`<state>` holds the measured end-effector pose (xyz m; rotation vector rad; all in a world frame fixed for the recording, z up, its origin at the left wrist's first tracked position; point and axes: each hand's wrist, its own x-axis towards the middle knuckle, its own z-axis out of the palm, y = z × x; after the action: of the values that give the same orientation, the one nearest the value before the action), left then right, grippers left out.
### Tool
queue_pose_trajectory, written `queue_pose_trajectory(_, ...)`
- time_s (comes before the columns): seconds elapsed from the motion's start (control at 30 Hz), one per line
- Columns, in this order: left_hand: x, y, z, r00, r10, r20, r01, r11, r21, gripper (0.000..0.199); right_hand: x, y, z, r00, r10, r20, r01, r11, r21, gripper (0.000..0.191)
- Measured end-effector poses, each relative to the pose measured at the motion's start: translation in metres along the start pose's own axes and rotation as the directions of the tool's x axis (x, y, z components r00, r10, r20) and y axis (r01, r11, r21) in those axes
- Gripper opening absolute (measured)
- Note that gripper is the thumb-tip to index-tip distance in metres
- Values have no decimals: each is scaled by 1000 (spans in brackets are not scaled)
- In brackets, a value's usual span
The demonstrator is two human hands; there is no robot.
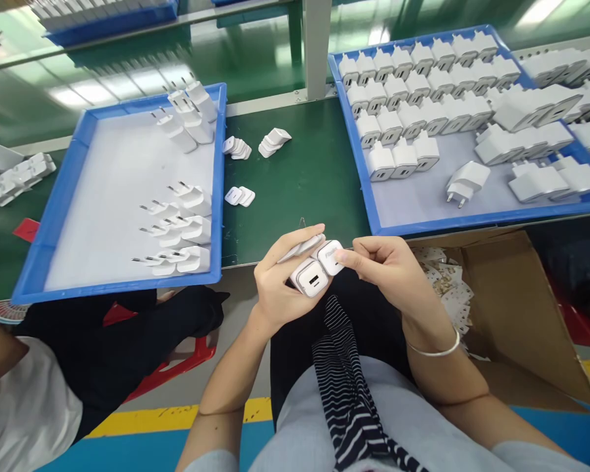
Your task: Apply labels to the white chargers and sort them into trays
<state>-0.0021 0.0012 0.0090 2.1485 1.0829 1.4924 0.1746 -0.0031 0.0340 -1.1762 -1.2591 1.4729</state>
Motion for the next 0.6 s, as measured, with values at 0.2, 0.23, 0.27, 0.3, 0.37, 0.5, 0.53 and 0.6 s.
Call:
queue_pose_trajectory(0.2,0,-1,2,966,-239,102,257,936,-241,40,5,20,0,991,-132,28,128,985,112,53)
queue_pose_trajectory(0.23,1,-1,2,956,-261,137,291,907,-305,42,7,24,-1,985,-171,32,164,976,146,51)
queue_pose_trajectory(0.27,2,-2,1,946,-276,171,321,874,-365,42,9,28,-2,979,-201,22,195,965,174,51)
queue_pose_trajectory(0.3,2,-3,1,933,-292,209,355,836,-418,43,11,31,-3,975,-221,6,216,958,190,51)
queue_pose_trajectory(0.37,1,-5,0,886,-352,301,461,725,-511,43,16,37,-4,974,-225,-5,221,956,190,45)
queue_pose_trajectory(0.5,-6,-10,3,665,-490,564,735,294,-611,48,23,40,-4,979,-198,50,184,963,197,38)
queue_pose_trajectory(0.53,-7,-11,4,620,-496,608,761,190,-620,49,24,40,-4,979,-195,57,179,961,209,37)
queue_pose_trajectory(0.6,-8,-12,6,574,-495,652,768,50,-638,50,24,39,-5,979,-192,74,171,959,225,37)
